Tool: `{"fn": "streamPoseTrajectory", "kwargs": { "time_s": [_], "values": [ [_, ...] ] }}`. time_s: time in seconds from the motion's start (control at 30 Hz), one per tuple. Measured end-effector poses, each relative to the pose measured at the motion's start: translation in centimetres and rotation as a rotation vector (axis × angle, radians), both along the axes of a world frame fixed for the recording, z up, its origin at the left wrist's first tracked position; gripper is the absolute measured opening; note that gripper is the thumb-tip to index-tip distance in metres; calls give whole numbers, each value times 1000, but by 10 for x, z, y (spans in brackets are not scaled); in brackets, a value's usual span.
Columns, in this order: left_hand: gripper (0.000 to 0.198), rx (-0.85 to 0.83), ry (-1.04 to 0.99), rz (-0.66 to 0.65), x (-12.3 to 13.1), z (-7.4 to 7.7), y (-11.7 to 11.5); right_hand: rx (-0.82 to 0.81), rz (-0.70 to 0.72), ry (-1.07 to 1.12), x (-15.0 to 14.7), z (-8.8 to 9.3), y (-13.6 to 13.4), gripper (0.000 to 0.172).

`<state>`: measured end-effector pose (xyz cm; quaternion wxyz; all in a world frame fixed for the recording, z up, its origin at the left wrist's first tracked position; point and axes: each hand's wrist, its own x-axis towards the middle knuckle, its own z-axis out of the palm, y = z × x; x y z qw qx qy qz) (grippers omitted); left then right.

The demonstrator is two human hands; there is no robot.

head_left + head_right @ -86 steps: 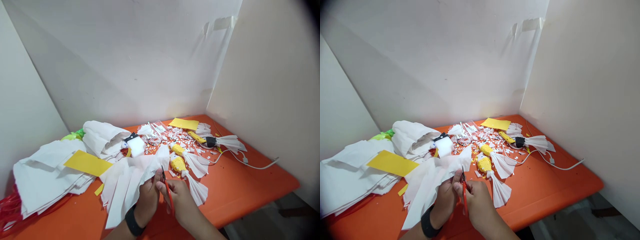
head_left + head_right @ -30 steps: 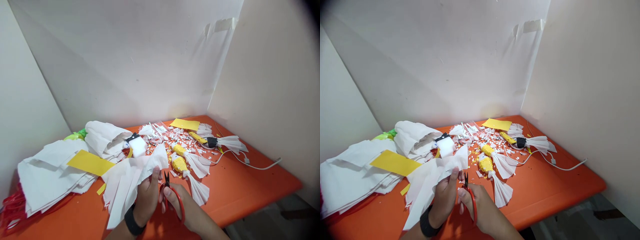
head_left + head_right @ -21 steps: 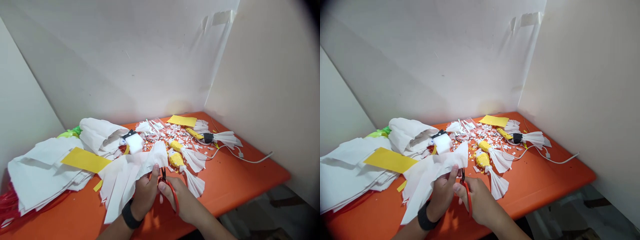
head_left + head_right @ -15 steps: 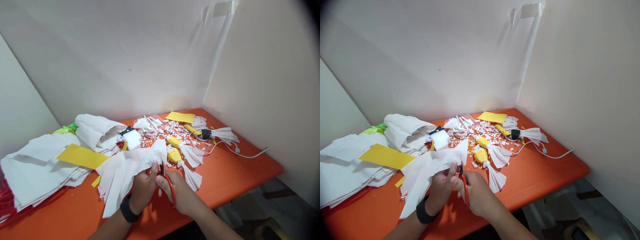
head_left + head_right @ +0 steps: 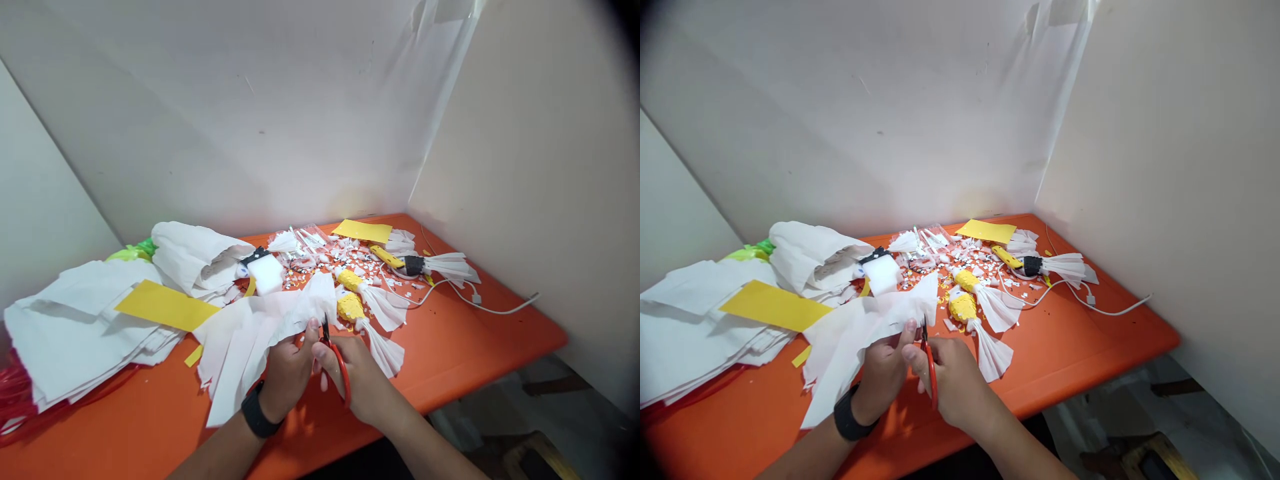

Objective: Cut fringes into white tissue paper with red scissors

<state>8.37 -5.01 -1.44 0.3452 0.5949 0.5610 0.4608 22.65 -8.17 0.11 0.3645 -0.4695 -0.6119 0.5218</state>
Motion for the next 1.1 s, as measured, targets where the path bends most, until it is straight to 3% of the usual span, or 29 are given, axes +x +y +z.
{"fn": "streamPoseTrajectory", "kwargs": {
  "time_s": [0.37,0.67,1.1],
  "values": [
    [42,-43,-7,-31,-1,1,-1,5,-18,-19,-1,-4,-2,54],
    [17,14,12,-7,-2,-2,1,33,10,-49,1,-4,0,47],
    [26,32,18,-17,2,-4,1,42,11,-59,3,-3,-1,50]
  ]
}}
